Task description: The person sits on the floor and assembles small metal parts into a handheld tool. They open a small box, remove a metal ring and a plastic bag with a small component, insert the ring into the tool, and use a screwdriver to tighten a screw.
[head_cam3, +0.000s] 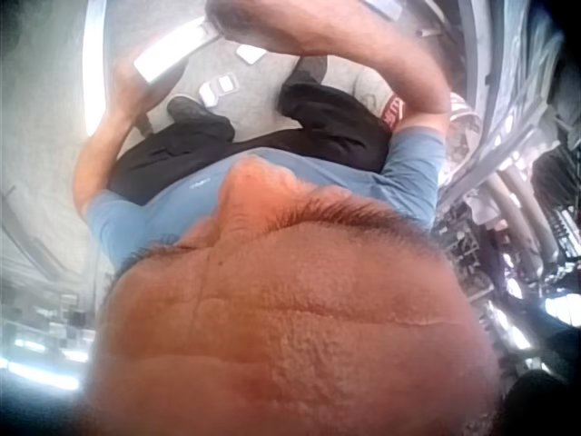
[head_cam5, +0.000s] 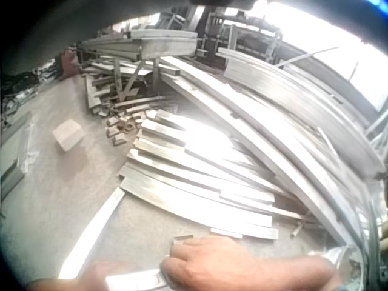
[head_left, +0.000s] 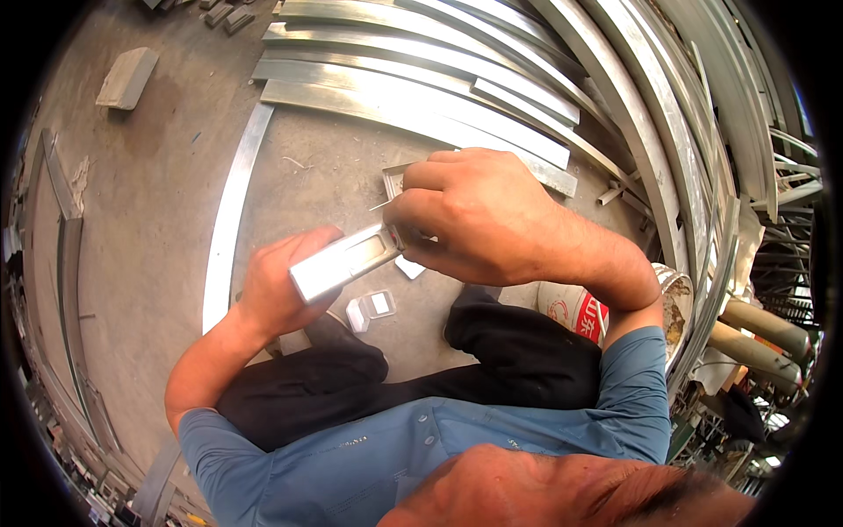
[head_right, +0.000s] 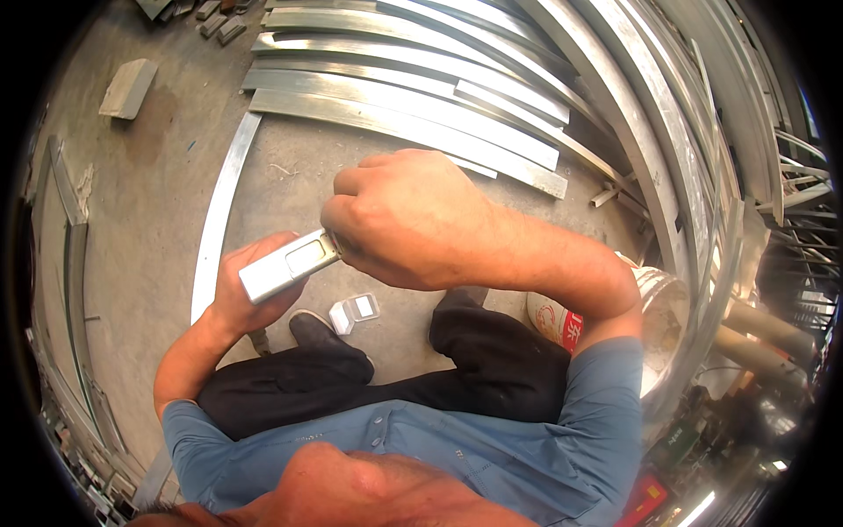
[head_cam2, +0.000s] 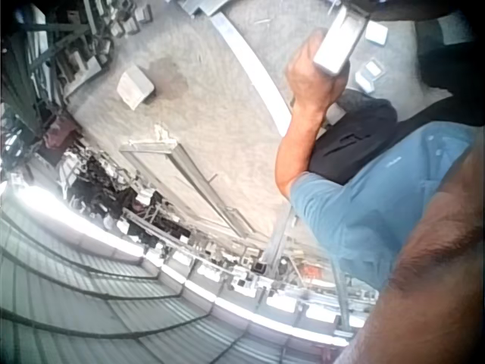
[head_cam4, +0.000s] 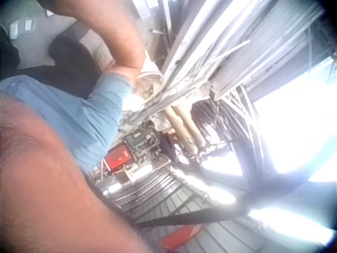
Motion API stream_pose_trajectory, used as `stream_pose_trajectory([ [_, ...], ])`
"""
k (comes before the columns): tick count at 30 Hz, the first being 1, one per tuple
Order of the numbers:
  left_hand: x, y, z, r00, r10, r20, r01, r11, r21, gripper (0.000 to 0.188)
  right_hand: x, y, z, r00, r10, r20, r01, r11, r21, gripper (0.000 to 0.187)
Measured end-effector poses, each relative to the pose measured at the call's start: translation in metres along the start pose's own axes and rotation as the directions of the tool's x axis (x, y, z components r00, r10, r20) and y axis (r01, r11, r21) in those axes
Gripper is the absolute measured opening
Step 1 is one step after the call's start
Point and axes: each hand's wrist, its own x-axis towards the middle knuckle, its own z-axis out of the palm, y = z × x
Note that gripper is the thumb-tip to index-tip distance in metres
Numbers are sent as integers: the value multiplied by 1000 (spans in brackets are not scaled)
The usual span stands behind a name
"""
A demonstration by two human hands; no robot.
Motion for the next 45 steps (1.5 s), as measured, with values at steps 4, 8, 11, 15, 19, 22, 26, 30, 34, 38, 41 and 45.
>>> stream_pose_trajectory([
  [4,-3,-5,2,999,6,-40,-6,1000,-12,45,-6,2,4,993,-31,-118,42,995,93,34],
  [8,-3,-5,-1,999,-3,-36,3,1000,-10,45,-24,-8,5,984,-23,-175,32,998,50,45],
  [11,-1,-4,0,998,31,-50,-30,1000,9,44,-28,-10,13,977,-55,-204,41,997,-73,46],
  [15,1,0,-1,994,83,-75,-81,996,32,43,-25,-16,15,962,-146,-229,97,972,-214,37],
  [19,-4,-1,-2,997,65,-31,-64,998,21,50,-24,-22,20,931,-265,-250,165,918,-360,28],
  [22,-8,-2,-2,995,86,-43,-83,995,55,49,-23,-23,25,911,-313,-268,200,905,-375,27],
  [26,-8,-7,2,995,74,-66,-70,996,59,46,-23,-17,32,909,-285,-303,174,922,-345,29],
  [30,-1,-11,0,991,-88,-101,84,996,-42,43,-13,3,35,910,-232,-344,137,950,-279,38],
  [34,-5,-17,-6,965,-221,-141,206,972,-114,42,-19,53,40,722,-52,-690,72,997,1,45],
  [38,-7,-25,-7,959,-233,-162,218,970,-109,42,-22,109,114,848,425,-317,-322,887,330,16],
  [41,-13,-35,0,951,-238,-196,221,970,-104,41,-9,142,192,830,533,163,-556,768,317,27],
  [45,-13,-27,-3,954,-234,-187,222,972,-82,39,12,164,247,885,409,222,-409,911,-48,19],
])
